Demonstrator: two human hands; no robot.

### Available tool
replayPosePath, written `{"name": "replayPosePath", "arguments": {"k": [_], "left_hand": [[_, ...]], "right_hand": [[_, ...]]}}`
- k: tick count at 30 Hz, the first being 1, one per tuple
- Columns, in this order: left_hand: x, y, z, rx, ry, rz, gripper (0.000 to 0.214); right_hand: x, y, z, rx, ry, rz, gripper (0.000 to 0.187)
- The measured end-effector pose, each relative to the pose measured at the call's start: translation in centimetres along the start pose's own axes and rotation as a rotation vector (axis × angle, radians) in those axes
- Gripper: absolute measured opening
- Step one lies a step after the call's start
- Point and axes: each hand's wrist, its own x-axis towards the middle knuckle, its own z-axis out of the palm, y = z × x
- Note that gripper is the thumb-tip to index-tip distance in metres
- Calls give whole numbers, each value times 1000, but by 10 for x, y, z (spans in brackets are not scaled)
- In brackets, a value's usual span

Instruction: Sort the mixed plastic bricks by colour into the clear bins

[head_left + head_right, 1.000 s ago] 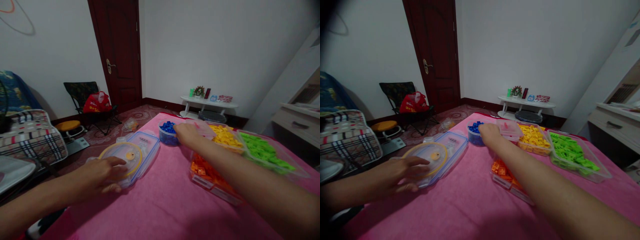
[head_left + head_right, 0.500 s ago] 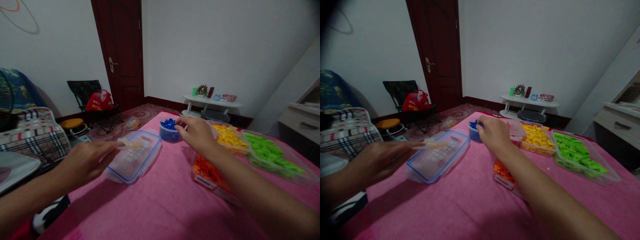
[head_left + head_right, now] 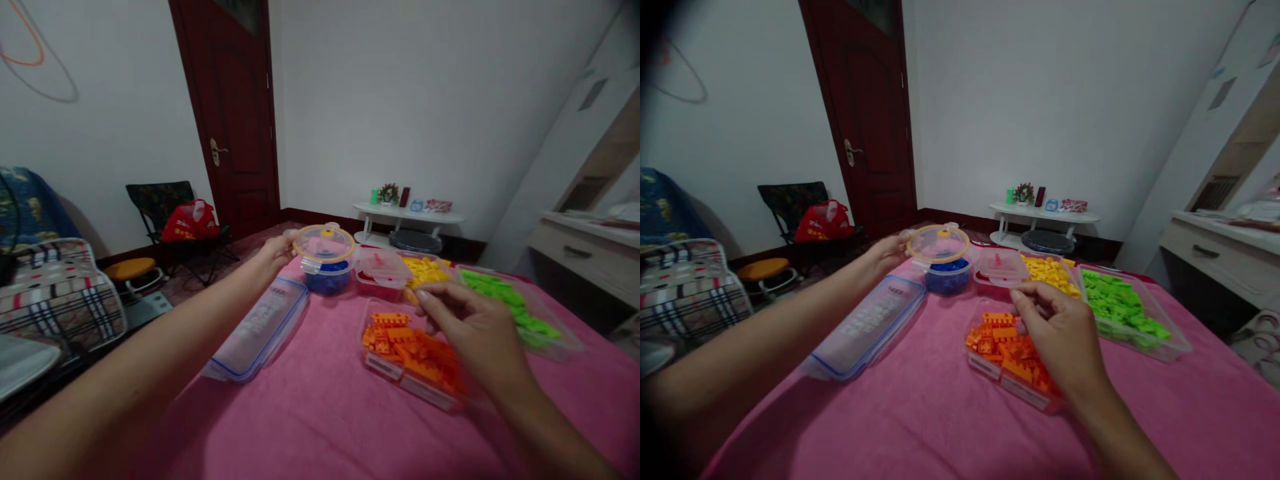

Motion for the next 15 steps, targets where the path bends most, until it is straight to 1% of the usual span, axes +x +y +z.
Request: {"name": "replayPosePath", "arguments": {"k": [2, 4, 7, 10, 12, 15], "left_hand": [[6, -17, 17, -5, 30, -1, 12], [11, -31, 24, 18, 71, -1, 14], [19, -44, 20, 97, 136, 7, 16], [31, -51, 11, 207, 170, 12, 18], [41, -53, 8, 275, 163, -18, 23], [55, -51, 8, 346, 118, -100, 33]], "right_hand": [[1, 1, -4, 22, 5, -6, 20], [2, 1, -8, 29, 17, -23, 19], [3, 1, -10, 19, 18, -42, 18], [4, 3, -8, 19, 0, -48, 17], [4, 5, -6, 5, -17, -50, 17], [3, 6, -3, -18, -35, -44, 18]]}}
